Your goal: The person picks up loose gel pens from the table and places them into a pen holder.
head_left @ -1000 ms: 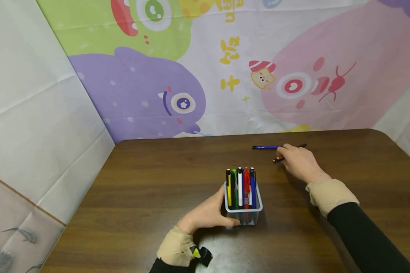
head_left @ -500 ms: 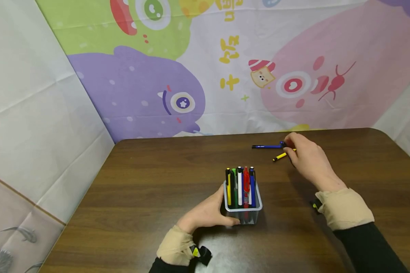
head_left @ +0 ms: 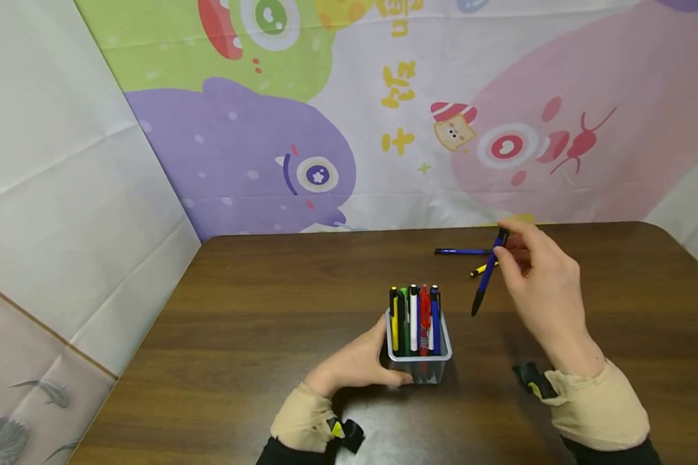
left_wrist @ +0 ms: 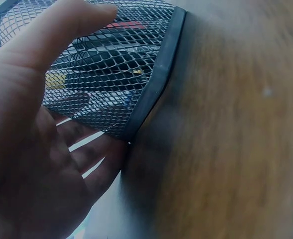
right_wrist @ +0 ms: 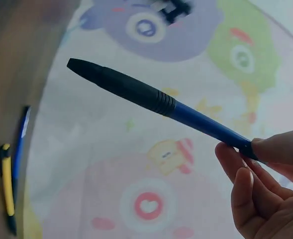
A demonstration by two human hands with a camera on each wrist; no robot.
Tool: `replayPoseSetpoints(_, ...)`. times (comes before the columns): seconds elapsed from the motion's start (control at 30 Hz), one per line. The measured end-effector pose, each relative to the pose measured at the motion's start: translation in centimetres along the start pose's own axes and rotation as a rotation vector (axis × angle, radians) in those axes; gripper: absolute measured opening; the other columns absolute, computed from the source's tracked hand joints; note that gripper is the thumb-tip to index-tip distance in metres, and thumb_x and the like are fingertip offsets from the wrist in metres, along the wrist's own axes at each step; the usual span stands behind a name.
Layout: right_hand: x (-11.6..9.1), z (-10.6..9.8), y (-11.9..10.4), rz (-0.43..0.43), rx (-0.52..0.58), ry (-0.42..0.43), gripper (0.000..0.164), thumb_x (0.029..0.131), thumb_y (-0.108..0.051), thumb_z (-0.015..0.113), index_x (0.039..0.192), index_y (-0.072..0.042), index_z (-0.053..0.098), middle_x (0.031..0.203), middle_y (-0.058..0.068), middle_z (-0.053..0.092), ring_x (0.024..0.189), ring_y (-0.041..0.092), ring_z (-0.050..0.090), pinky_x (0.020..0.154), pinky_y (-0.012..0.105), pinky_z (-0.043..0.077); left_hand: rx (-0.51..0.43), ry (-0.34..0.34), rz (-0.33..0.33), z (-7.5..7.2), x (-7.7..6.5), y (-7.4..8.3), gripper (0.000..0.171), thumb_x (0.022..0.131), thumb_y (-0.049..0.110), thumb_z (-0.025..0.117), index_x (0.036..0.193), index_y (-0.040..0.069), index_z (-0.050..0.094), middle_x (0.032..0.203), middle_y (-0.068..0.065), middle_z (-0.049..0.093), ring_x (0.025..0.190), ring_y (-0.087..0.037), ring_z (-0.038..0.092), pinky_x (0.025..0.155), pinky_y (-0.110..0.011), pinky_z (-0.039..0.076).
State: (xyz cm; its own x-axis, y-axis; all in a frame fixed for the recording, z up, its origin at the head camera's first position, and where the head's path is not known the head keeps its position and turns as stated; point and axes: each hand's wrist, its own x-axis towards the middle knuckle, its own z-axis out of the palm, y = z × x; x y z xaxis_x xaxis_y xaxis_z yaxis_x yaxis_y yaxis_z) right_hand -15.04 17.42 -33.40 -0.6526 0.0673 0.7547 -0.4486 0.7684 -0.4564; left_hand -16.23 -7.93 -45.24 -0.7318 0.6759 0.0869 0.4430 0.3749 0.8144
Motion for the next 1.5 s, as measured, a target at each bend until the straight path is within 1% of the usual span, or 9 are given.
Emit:
replayPoseSetpoints(0.07, 0.0, -0.4, -0.8, 0.001, 0.035, 0.02, 0.035, 0.081, -0.006, 0.064, 0.116, -0.008, 0.06, 0.085, 0.008, 0.062, 0.07, 0.004, 0.056, 0.062, 0.005, 0.036, -0.007, 0.003, 0.003, 0.0, 0.0, 0.0, 0.106, 0.067, 0.029, 0.078, 0.145, 0.03, 0.006, 0.129, -0.003, 0.044, 0.113, -0.01, 0.044, 0.099, -0.031, 0.034)
replayPoseSetpoints(0.23, -0.2, -1.2, -2.5, -0.022, 0.101, 0.068, 0.037, 0.078, -0.005, 0.067, 0.115, -0.007, 0.06, 0.084, 0.006, 0.063, 0.07, -0.012, 0.05, 0.061, 0.006, 0.038, -0.007, 0.009, 0.009, -0.1, 0.0, 0.0, 0.107, 0.067, 0.028, 0.078, 0.145, 0.029, 0.005, 0.132, -0.003, 0.043, 0.115, -0.01, 0.043, 0.099, -0.032, 0.034)
replayPoseSetpoints(0.37, -0.5, -0.9, -3.7, -0.066, 0.14, 0.063, 0.038, 0.076, -0.006, 0.069, 0.113, -0.008, 0.062, 0.083, 0.002, 0.063, 0.067, -0.005, 0.053, 0.061, 0.01, 0.039, -0.001, 0.008, 0.012, -0.2, 0.0, 0.0, 0.105, 0.067, 0.028, 0.078, 0.145, 0.028, 0.007, 0.131, -0.003, 0.043, 0.115, -0.01, 0.043, 0.099, -0.032, 0.034)
replayPoseSetpoints(0.67, -1.5, 1.3, -4.6, -0.184, 0.173, -0.063, 0.039, 0.072, -0.007, 0.073, 0.11, -0.01, 0.063, 0.078, -0.004, 0.064, 0.068, 0.004, 0.056, 0.058, 0.021, 0.047, -0.028, 0.002, 0.034, -0.2, 0.2, 0.1, 0.102, 0.068, 0.028, 0.077, 0.144, 0.028, 0.009, 0.13, -0.003, 0.044, 0.114, -0.01, 0.044, 0.1, -0.032, 0.033)
replayPoseSetpoints(0.8, -2.1, 2.2, -4.8, -0.212, 0.162, -0.124, 0.038, 0.073, -0.009, 0.073, 0.11, -0.012, 0.063, 0.077, -0.004, 0.064, 0.068, 0.005, 0.057, 0.056, 0.025, 0.049, -0.041, -0.001, 0.034, -0.9, -0.3, 2.4, 0.1, 0.068, 0.017, 0.076, 0.144, 0.017, 0.012, 0.129, -0.008, 0.045, 0.112, -0.011, 0.045, 0.099, -0.031, 0.034)
replayPoseSetpoints(0.9, -2.6, 2.8, -5.0, -0.229, 0.137, -0.168, 0.037, 0.073, -0.012, 0.074, 0.109, -0.012, 0.064, 0.078, -0.004, 0.063, 0.066, 0.005, 0.055, 0.055, 0.025, 0.048, -0.058, -0.012, 0.035, -1.1, -0.5, 3.5, 0.097, 0.068, 0.01, 0.075, 0.143, 0.011, 0.013, 0.125, -0.011, 0.047, 0.109, -0.012, 0.047, 0.097, -0.03, 0.036)
replayPoseSetpoints(1.13, -3.6, 4.2, -5.1, -0.295, 0.087, -0.206, 0.033, 0.073, -0.018, 0.073, 0.105, -0.016, 0.066, 0.076, -0.008, 0.064, 0.058, 0.003, 0.044, 0.049, 0.023, 0.037, -0.085, -0.035, 0.034, 0.0, 0.1, 0.2, 0.098, 0.071, 0.022, 0.076, 0.144, 0.025, 0.01, 0.123, -0.002, 0.048, 0.106, -0.008, 0.05, 0.095, -0.029, 0.039)
replayPoseSetpoints(1.33, -4.4, 5.3, -4.9, -0.341, 0.094, -0.231, 0.026, 0.076, -0.018, 0.071, 0.101, -0.014, 0.068, 0.082, -0.007, 0.066, 0.061, 0.006, 0.049, 0.052, 0.025, 0.042, -0.082, -0.034, 0.029, 0.0, 0.1, -0.1, 0.095, 0.071, 0.025, 0.075, 0.143, 0.025, 0.012, 0.123, -0.001, 0.048, 0.104, -0.008, 0.051, 0.093, -0.027, 0.04)
replayPoseSetpoints(1.5, -4.6, 6.1, -4.9, -0.33, 0.084, -0.295, 0.021, 0.081, -0.018, 0.066, 0.101, -0.014, 0.068, 0.09, -0.003, 0.068, 0.068, 0.008, 0.057, 0.058, 0.029, 0.046, -0.071, -0.033, 0.026, 0.0, 0.0, -0.1, 0.099, 0.071, 0.026, 0.075, 0.144, 0.026, 0.009, 0.128, -0.002, 0.044, 0.106, -0.008, 0.049, 0.092, -0.027, 0.04)
